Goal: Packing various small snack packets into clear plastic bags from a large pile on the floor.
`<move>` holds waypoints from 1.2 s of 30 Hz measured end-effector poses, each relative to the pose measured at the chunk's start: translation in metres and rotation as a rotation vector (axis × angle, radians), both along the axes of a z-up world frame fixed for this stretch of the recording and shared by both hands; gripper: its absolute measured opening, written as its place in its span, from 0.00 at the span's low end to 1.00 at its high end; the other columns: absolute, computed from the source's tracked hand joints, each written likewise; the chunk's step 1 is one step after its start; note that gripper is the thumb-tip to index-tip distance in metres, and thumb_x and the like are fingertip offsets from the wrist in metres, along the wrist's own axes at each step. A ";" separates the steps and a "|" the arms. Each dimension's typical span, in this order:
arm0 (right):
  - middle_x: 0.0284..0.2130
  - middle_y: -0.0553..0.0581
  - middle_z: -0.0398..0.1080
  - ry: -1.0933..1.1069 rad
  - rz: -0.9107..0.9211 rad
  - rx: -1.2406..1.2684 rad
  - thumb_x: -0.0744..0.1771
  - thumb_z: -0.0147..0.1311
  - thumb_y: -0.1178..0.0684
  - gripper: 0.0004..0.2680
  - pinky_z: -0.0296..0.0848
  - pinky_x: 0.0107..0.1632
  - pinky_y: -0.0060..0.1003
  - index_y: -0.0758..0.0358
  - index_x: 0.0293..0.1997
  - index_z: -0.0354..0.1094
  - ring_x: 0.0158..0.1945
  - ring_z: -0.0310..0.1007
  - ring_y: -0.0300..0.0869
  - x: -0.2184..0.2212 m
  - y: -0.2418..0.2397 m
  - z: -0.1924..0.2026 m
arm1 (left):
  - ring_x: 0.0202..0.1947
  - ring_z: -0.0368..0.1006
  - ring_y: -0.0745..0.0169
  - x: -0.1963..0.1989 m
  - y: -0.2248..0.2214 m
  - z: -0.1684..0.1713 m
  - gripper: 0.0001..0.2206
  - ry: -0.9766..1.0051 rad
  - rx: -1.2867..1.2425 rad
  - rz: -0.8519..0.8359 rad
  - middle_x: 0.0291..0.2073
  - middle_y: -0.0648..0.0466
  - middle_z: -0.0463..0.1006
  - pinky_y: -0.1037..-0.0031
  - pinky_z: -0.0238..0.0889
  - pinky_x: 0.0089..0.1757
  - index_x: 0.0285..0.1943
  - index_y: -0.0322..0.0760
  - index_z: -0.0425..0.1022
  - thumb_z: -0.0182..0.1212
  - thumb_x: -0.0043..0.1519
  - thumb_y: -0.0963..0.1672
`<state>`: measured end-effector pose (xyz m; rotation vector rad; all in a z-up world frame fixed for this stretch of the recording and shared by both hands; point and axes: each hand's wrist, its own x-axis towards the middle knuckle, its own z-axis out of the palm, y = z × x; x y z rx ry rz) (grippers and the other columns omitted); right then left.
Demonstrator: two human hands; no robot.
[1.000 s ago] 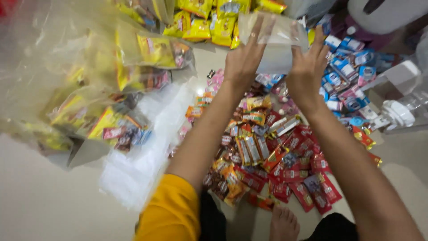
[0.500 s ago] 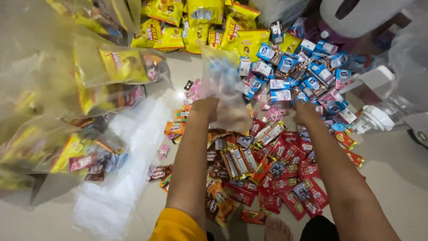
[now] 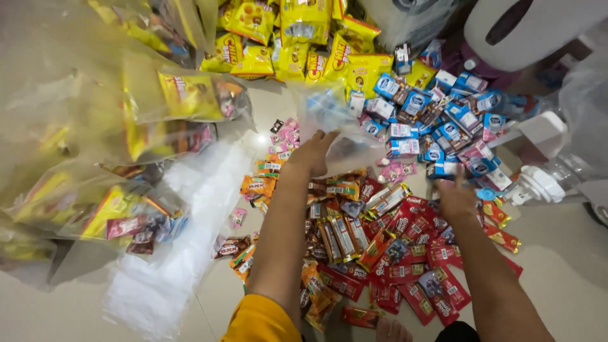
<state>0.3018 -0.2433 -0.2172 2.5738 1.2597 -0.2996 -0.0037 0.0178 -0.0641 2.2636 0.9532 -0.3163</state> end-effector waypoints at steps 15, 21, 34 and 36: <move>0.47 0.56 0.63 1.036 -0.343 0.488 0.64 0.61 0.40 0.23 0.66 0.48 0.44 0.53 0.63 0.57 0.49 0.64 0.52 -0.036 0.083 0.067 | 0.67 0.65 0.32 -0.003 0.007 -0.013 0.51 -0.028 0.023 0.022 0.77 0.43 0.52 0.46 0.61 0.62 0.82 0.56 0.40 0.63 0.49 0.35; 0.47 0.62 0.75 2.145 -0.439 0.813 0.64 0.58 0.47 0.12 0.67 0.59 0.66 0.58 0.49 0.69 0.57 0.75 0.58 -0.084 0.124 0.173 | 0.76 0.51 0.36 -0.008 -0.020 0.061 0.49 -0.036 -0.208 -0.036 0.77 0.37 0.52 0.51 0.47 0.69 0.83 0.42 0.40 0.64 0.51 0.32; 0.62 0.56 0.67 1.375 0.063 0.564 0.63 0.60 0.63 0.24 0.73 0.47 0.36 0.51 0.66 0.63 0.60 0.74 0.55 -0.121 0.141 0.165 | 0.43 0.81 0.32 -0.008 0.008 0.022 0.47 0.048 -0.621 0.189 0.65 0.26 0.63 0.55 0.80 0.42 0.82 0.66 0.30 0.55 0.61 0.36; 0.62 0.64 0.65 1.293 0.118 0.451 0.64 0.59 0.62 0.22 0.68 0.56 0.52 0.54 0.66 0.63 0.62 0.69 0.65 -0.126 0.139 0.167 | 0.44 0.80 0.30 0.002 0.004 0.005 0.48 0.014 -0.641 0.187 0.69 0.27 0.56 0.55 0.80 0.43 0.82 0.64 0.33 0.57 0.59 0.34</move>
